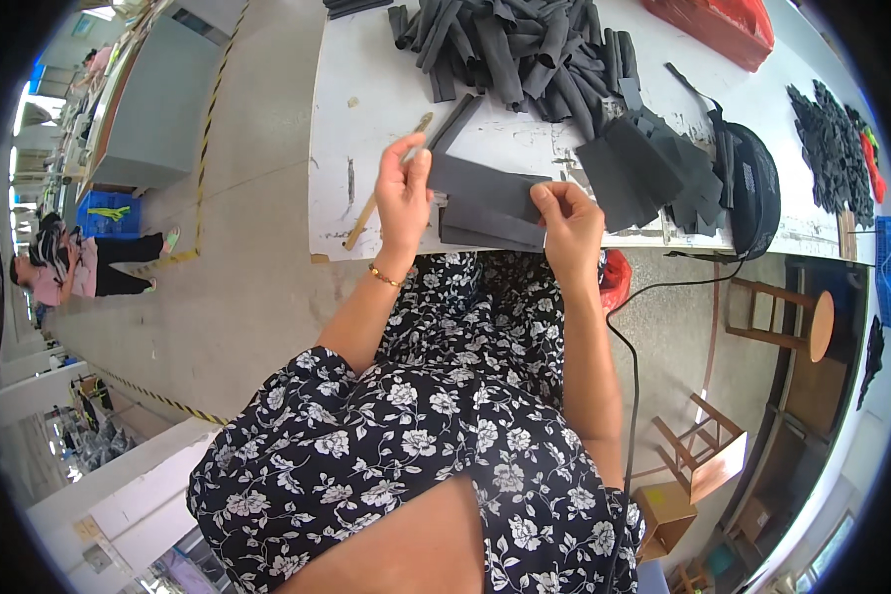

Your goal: The person repeatedly picks up a small rectangular piece of dark fabric and a larger, irregularly shaped piece of the same material. They insert the rectangular piece into a pocket or sleeve on the larger piece, then place the assembled unit onto a growing stack on the table.

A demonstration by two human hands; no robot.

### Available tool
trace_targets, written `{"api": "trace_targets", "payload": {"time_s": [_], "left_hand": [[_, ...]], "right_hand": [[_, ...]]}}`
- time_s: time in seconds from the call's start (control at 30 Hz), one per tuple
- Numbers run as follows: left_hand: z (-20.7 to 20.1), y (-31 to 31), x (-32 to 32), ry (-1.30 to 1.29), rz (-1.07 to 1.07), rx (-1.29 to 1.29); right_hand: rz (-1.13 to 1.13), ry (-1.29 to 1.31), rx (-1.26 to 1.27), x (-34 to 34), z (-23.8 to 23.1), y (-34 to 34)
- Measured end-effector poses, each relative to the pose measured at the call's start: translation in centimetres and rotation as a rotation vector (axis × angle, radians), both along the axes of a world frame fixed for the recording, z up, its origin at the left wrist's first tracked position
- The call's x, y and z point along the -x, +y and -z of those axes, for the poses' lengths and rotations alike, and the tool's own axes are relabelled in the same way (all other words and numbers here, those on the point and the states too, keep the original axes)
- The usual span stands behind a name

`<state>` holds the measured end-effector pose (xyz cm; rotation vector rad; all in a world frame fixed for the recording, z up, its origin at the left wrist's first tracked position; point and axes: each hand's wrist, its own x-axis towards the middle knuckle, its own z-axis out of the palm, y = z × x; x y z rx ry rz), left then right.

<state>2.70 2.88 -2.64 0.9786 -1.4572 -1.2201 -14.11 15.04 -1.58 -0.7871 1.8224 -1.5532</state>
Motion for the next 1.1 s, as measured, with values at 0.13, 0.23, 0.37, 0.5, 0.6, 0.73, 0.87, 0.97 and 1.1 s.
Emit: {"api": "trace_targets", "payload": {"time_s": [0.13,0.23,0.37,0.5,0.6,0.73,0.87,0.97,1.1], "left_hand": [[3.3,-1.5,-1.7,-0.18,0.025,-0.077],[4.9,-6.0,-0.6,-0.392,-0.131,0.188],[5.0,-9.1,3.0,-0.512,-0.064,0.354],[7.0,-11.6,3.4,-0.803,0.048,0.081],[7.9,-11.2,3.2,-0.82,0.044,0.106],[7.3,-10.4,3.2,-0.702,0.002,0.288],[6.4,-10.4,1.4,-0.492,-0.086,0.082],[4.3,-9.6,0.0,-0.103,0.003,-0.24],[2.9,-8.8,-0.2,0.377,0.041,-0.564]], "right_hand": [[0.06,0.091,-0.058,2.3,3.4,0.5],[0.009,0.416,-0.117,3.1,4.2,-0.3],[0.179,0.742,-0.261,6.6,5.0,0.0],[0.205,1.143,-0.466,9.5,5.9,-0.1],[0.054,1.222,-0.703,8.0,6.1,-0.6],[-0.103,1.472,-0.799,6.9,8.2,-0.6],[-0.127,1.539,-0.658,7.9,9.4,-0.3],[-0.134,1.454,-0.548,8.9,9.1,0.6],[0.001,1.07,-0.276,10.3,7.4,1.4]]}}
